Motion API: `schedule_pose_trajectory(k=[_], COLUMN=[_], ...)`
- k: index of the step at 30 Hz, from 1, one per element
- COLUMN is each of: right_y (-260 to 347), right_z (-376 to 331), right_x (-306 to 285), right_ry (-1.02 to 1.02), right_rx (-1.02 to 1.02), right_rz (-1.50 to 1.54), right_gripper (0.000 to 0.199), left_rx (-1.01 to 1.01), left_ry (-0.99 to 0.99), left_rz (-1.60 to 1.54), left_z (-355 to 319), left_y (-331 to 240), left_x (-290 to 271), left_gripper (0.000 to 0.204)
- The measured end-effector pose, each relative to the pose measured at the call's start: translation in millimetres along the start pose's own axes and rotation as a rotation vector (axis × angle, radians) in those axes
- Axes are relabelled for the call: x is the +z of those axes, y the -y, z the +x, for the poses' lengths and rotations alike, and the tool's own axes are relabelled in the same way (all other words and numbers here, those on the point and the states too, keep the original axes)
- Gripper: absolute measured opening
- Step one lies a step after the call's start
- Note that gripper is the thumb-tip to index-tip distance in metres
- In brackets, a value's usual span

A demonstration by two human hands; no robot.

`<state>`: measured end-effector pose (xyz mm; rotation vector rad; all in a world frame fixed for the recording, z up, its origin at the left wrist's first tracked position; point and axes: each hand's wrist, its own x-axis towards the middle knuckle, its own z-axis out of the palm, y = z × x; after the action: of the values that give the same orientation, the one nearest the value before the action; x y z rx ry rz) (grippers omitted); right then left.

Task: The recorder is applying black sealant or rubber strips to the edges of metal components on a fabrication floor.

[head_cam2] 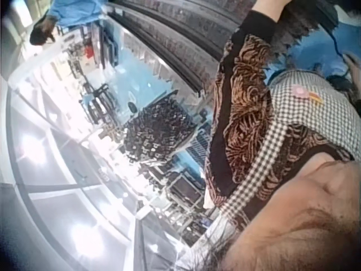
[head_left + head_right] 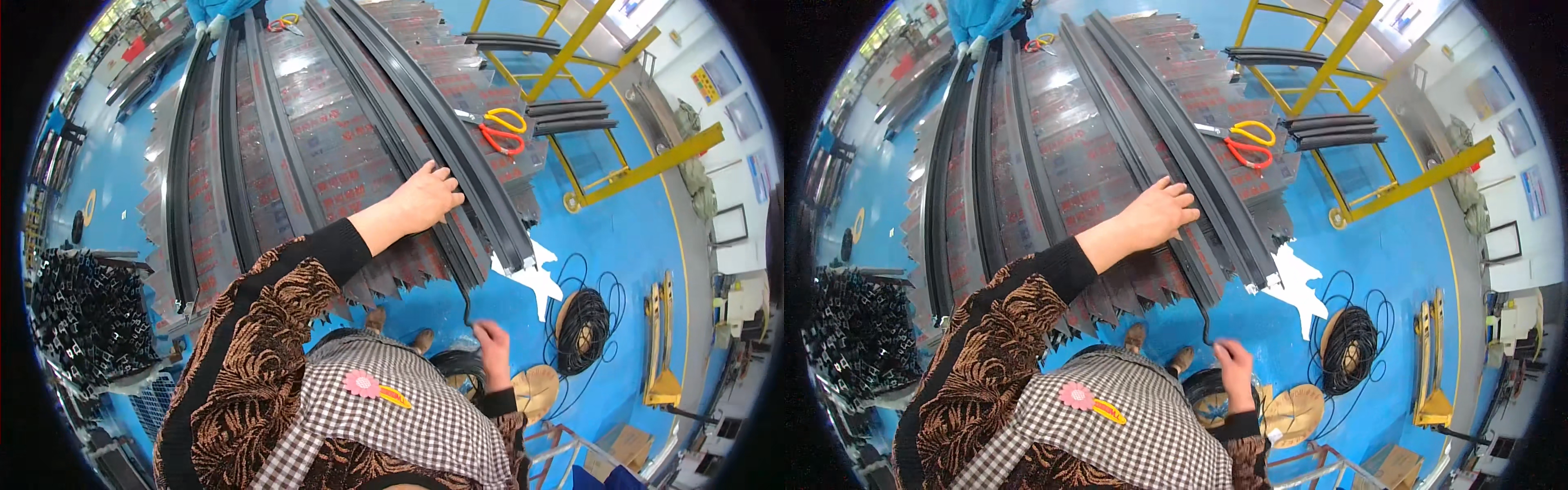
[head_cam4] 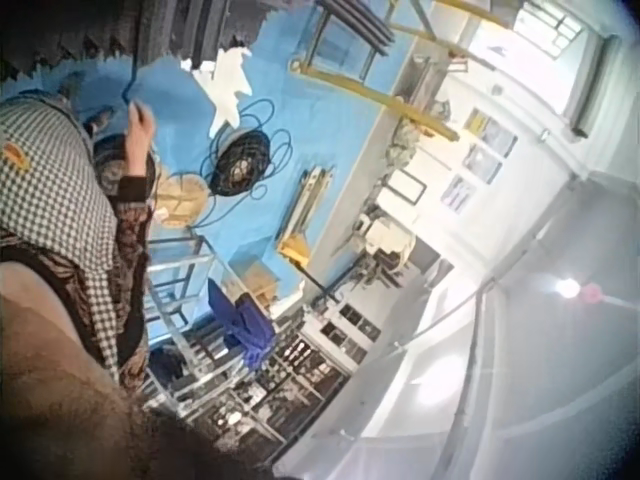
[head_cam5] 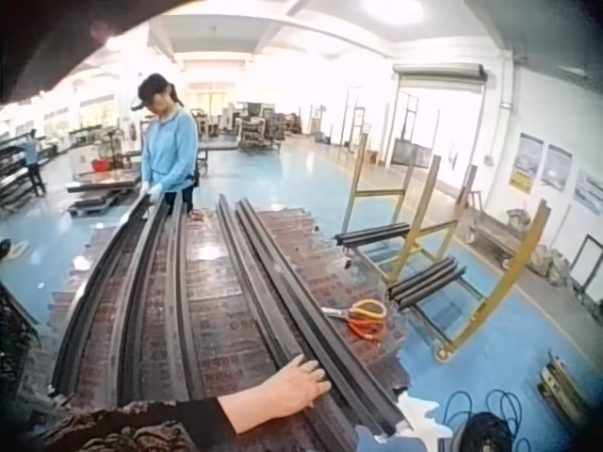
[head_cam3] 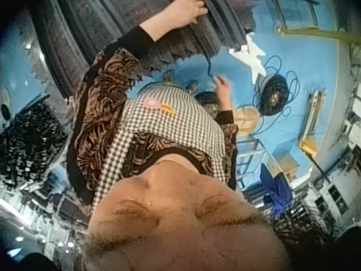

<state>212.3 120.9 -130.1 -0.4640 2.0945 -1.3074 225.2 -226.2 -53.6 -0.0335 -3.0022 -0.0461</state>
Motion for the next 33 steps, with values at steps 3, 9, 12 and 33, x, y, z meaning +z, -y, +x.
schedule_pose_trajectory(k=[3,9,12,33], right_y=[24.9,33.6,19.3,18.8], right_z=[10.1,-1.7,2.6,18.9], right_x=[16.3,6.3,-13.2,22.4], right_ry=[0.02,0.122,0.123,-0.089], right_rx=[-0.124,0.234,0.195,0.122], right_rz=[0.009,0.46,0.329,0.308], right_gripper=[0.016,0.017,0.017,0.016], left_rx=[0.018,0.011,0.002,0.066], left_ry=[-0.014,0.055,0.029,-0.115], left_rz=[0.007,0.014,-0.013,0.019], left_z=[6.6,7.1,8.2,4.7], left_y=[-6.8,-3.1,-5.4,-1.3], left_x=[5.1,-12.9,-7.0,-4.2], left_gripper=[0.043,0.042,0.044,0.039])
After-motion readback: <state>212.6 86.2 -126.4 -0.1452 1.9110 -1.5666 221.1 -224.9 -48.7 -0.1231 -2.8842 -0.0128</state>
